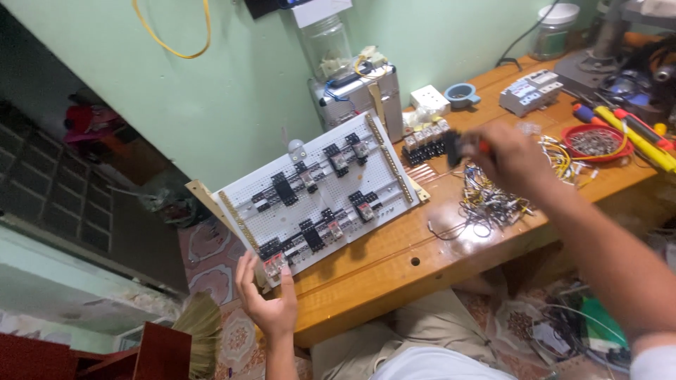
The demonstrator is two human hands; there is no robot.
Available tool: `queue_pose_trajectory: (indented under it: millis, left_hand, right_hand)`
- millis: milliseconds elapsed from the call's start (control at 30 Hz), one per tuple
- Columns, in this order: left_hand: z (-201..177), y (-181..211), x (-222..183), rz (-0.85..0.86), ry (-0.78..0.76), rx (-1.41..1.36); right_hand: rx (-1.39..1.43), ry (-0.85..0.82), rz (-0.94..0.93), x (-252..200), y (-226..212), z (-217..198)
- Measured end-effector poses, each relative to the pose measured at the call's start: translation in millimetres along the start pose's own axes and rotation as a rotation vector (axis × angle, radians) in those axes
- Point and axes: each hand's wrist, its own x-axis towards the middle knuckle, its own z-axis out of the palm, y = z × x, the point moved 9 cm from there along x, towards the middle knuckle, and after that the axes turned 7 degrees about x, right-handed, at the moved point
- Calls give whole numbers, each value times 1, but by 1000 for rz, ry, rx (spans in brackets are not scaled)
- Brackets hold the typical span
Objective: Connecting electrical wires to relay terminals on a control panel using a screwdriver.
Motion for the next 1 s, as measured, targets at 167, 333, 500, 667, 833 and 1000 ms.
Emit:
queue_pose_trajectory:
  millis: [167, 333, 500, 667, 833, 1000]
  left_hand:
    - [19, -25, -14, -139, -86, -21]
    - [25, -31, -16, -104, -132, 51]
    - [24, -27, -16, -89, -140, 70]
    - [27, -31, -17, -99, -157, 83]
    - [27, -30, -17, -76, -158, 91]
    - [27, -29, -16, -58, -151, 83]
  right_hand:
    - [-252, -182, 384, 52, 79, 4]
    - [-392, -379, 539, 74, 151, 50]
    - [-356, -469, 635, 88, 147, 71]
    - [-397, -484, 570, 102, 170, 97]
    - [-289, -424, 624, 103, 180, 102]
    - [-249, -354, 521, 103, 177, 90]
